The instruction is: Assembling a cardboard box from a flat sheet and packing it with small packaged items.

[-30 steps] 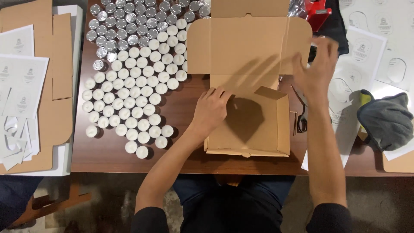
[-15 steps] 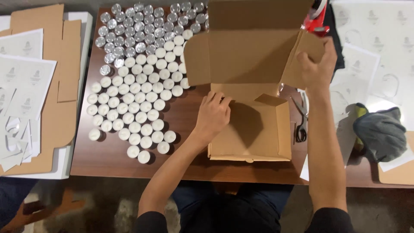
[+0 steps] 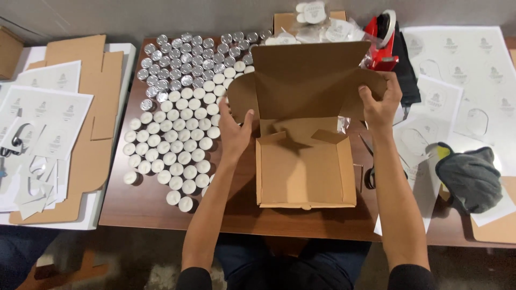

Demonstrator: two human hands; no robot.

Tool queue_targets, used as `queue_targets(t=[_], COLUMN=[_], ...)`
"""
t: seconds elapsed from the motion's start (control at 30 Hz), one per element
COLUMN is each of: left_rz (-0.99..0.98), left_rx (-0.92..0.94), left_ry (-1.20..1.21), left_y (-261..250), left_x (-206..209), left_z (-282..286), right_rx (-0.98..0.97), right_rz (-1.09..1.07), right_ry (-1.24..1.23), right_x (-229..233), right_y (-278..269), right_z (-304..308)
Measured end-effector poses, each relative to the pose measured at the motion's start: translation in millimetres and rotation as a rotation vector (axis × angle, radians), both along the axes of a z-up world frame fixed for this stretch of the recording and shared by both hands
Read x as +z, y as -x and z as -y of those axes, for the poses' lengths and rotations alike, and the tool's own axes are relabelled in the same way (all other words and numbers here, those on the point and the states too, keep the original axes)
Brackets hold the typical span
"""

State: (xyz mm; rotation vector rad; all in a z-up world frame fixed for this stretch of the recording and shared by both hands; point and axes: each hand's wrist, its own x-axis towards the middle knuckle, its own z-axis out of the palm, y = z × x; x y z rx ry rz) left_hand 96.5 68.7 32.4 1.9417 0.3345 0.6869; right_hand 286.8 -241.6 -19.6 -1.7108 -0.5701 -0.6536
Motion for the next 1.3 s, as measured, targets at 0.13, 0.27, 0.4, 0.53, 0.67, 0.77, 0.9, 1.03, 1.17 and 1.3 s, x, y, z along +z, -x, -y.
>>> queue_targets(t=[0.13,0.27,0.4,0.53,0.67,0.77,0.9,1.03,1.17,1.3], left_rz=[-0.127,-0.075,-0.06,-0.033,0.009,-0.023,0.082,0.088,0.076,0.094], left_rx=[-0.009,0.022,0.033,-0.072,-0.167,-0.251,-0.393,-0.485,-0.463,-0.432], left_ry=[0.294,0.317,0.247,0.295,0.401,0.383,0.438,0.45,0.408,0.42], left_y=[-17,-8,4,24,22,28,37,17,16,27], left_x=[-42,-43,-48,-23,-75,-75,-32,-140,-109,-72], left_z=[-18,-11,-6,13,11,8,13,-12,-9,2], right_rx=[-0.09,-0.094,-0.008,0.026,0.047,-0.001,0.018,0.179,0.289,0.333], right_rz=[0.082,0.022,-0.212,-0.416,-0.476,-0.568,-0.567,-0.476,-0.462,-0.472], right_ry=[0.235,0.255,0.276,0.271,0.18,0.181,0.174,0.102,0.135,0.174], right_x=[43,45,22,27,52,52,30,-6,11,36], right_y=[36,64,85,123,158,171,163,133,117,115], right_z=[-15,-9,17,9,-11,-12,1,17,15,0])
